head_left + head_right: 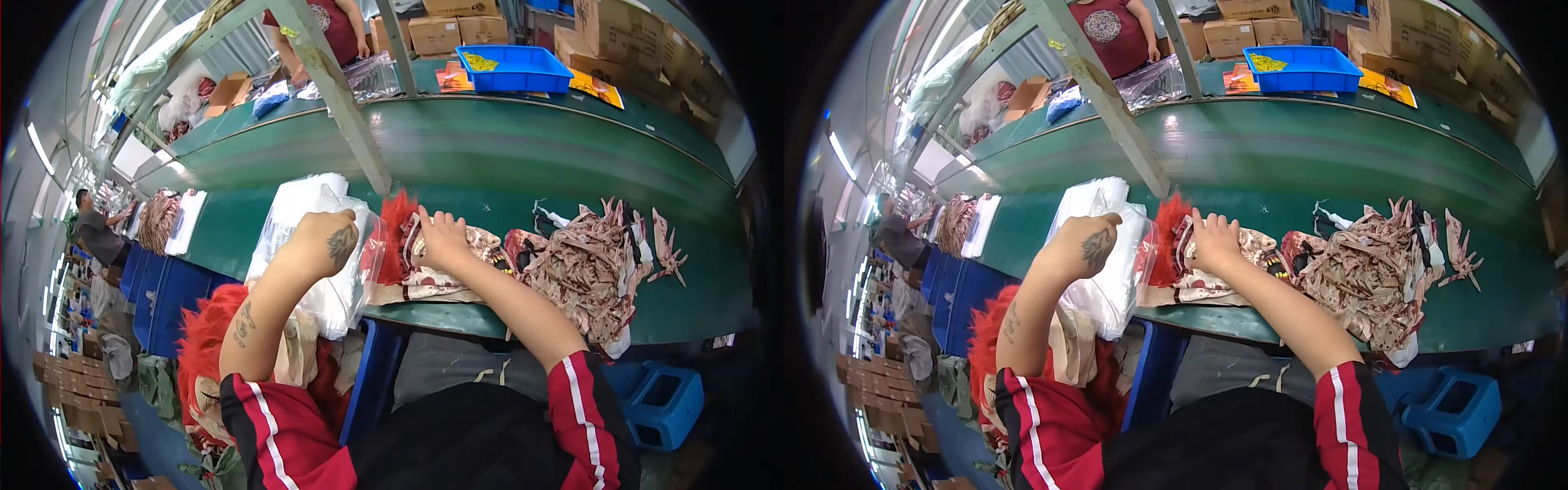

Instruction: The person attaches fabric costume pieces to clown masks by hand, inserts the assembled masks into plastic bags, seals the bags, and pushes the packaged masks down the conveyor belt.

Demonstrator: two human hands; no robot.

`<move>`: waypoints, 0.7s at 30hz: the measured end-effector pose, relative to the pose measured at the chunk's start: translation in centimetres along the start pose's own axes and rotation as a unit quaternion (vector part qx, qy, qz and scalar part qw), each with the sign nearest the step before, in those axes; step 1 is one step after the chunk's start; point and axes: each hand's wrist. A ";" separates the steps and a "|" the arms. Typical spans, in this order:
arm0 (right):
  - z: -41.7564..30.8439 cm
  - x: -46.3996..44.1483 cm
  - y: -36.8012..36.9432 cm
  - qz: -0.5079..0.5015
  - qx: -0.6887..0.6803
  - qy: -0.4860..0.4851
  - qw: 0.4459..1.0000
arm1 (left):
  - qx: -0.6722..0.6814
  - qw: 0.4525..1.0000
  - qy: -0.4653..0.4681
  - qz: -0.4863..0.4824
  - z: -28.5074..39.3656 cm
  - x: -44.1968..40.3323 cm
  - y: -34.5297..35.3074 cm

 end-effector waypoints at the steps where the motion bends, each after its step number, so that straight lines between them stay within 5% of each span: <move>1: 0.0 -0.5 0.2 -0.014 0.003 0.023 1.000 | -0.002 1.000 0.003 -0.001 0.0 -0.3 0.3; 5: 1.1 -2.7 -0.1 -0.137 -0.030 0.010 0.990 | 0.101 0.994 -0.017 0.029 -0.9 -1.3 2.1; 10: 2.1 -2.4 1.1 -0.055 -0.015 -0.007 0.998 | 0.203 0.971 0.026 0.122 -2.8 -1.6 4.4; 12: 3.2 -2.4 1.5 0.054 -0.107 -0.080 0.990 | 0.256 0.955 0.015 0.150 -2.8 -1.6 4.1; 14: 3.4 -1.9 -1.6 0.042 -0.166 -0.057 0.984 | 0.264 0.952 -0.001 0.152 -3.0 -1.6 4.4; 21: 7.3 0.6 -8.8 0.186 -0.474 -0.047 0.859 | 0.309 0.936 -0.101 0.136 -2.9 -2.5 3.9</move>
Point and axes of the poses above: each hand's wrist, its own x-axis away from the middle knuckle, its own y-axis out of the palm, z = x × y, and after that the axes turned 8 degrees about -x, right-handed
